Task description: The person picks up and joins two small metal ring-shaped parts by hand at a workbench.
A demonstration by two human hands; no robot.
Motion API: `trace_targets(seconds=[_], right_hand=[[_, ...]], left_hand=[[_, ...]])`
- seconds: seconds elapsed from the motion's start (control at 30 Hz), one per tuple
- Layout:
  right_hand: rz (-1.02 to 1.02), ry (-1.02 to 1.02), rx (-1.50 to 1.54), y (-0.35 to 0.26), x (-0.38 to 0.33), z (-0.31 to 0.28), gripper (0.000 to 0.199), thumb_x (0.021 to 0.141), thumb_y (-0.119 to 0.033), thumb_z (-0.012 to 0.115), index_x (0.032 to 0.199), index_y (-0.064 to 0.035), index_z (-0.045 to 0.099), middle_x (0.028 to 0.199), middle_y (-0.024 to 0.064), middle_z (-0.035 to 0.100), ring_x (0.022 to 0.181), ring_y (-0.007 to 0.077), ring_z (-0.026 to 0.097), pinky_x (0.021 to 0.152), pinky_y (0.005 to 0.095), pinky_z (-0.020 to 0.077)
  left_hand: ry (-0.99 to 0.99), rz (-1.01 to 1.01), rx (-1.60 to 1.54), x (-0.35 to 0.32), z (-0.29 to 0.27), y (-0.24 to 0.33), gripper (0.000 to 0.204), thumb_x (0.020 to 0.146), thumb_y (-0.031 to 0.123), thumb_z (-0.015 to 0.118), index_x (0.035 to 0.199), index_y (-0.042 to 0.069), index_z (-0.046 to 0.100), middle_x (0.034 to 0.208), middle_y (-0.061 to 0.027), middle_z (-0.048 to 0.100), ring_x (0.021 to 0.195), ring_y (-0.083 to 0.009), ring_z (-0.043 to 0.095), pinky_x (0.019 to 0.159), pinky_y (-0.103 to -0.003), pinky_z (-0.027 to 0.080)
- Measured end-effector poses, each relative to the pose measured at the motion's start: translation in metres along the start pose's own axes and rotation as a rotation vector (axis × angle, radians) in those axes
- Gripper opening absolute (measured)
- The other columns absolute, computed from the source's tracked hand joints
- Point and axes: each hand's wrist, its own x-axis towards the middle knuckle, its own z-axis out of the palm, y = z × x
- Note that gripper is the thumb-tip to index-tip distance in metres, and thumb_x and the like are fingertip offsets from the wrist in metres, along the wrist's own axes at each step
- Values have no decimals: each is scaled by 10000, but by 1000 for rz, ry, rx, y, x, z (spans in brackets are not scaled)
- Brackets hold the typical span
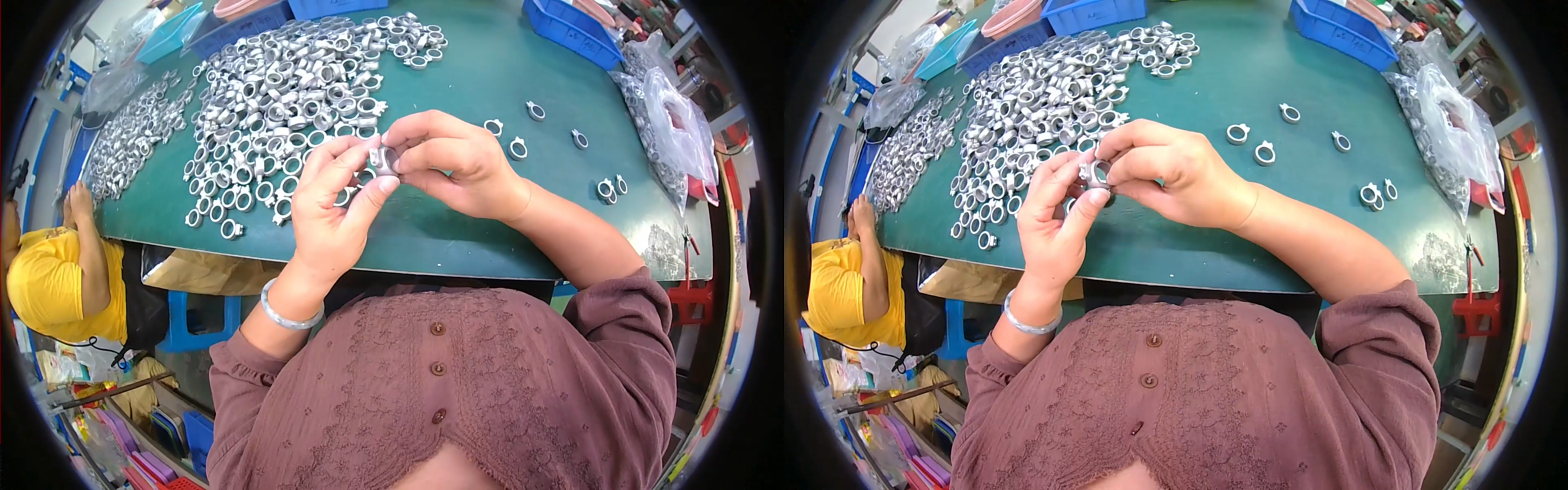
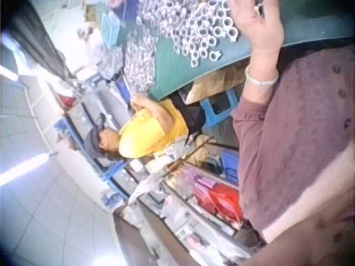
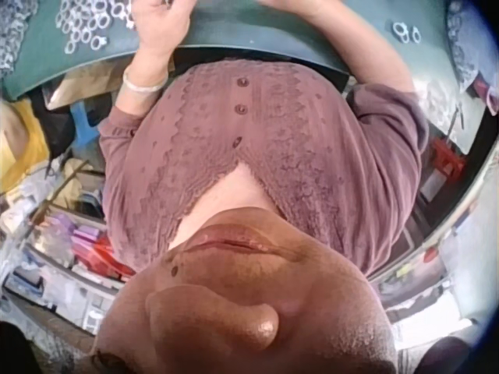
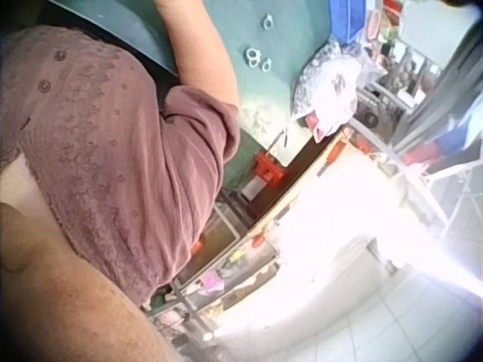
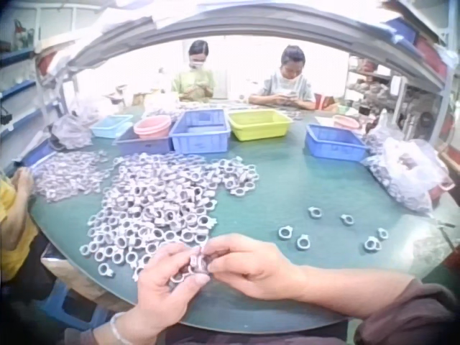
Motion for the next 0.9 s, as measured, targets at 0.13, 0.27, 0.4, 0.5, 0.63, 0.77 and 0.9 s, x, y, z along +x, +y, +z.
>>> trace_targets(seconds=[0.13,0.27,0.4,0.5,0.63,0.77,0.9], right_hand=[[100,-14,87,2,-2,-2,160,678,61,618,812,-14,577,951,108,558,818,200,577,699,256,478],[318,56,403,5,-6,3,197,717,-19,624,896,-20,544,874,68,562,771,137,551,692,247,461],[422,-28,485,0,-2,2,241,744,-38,613,974,-17,542,851,47,564,757,110,538,674,241,459],[441,-94,503,-3,0,3,222,754,-39,605,969,-19,551,828,37,573,745,103,539,676,237,456],[509,-88,517,1,-5,4,195,769,-48,594,957,-12,559,827,36,589,758,90,545,695,232,453],[622,-72,678,-1,-4,5,183,777,-50,583,950,5,559,838,41,597,779,91,550,717,239,452],[781,-3,824,-1,-3,2,160,786,-49,568,936,8,568,822,45,594,735,96,544,678,233,451]], left_hand=[[23,76,-10,1,8,-3,339,708,5,641,1037,1,560,945,-104,553,797,-155,558,652,-232,454],[26,-132,-174,-3,7,-4,323,723,-26,613,1038,-23,541,933,-97,559,786,-154,590,689,-237,485],[14,-134,-149,-4,7,-5,305,730,-49,584,1029,-41,526,927,-91,544,785,-144,596,710,-244,506],[5,-110,-121,-5,6,-6,301,722,-61,580,1017,-43,526,932,-92,527,793,-140,590,703,-241,510],[-1,-90,-100,-5,8,-6,314,711,-76,581,1018,-42,526,938,-91,503,796,-129,578,675,-222,509],[-1,-105,-138,-6,8,-7,343,707,-79,588,1040,-45,511,942,-85,489,795,-123,571,656,-208,499],[-36,-216,-240,-6,5,-1,425,720,-92,587,1118,-59,440,981,-86,506,866,-131,540,734,-230,473]])
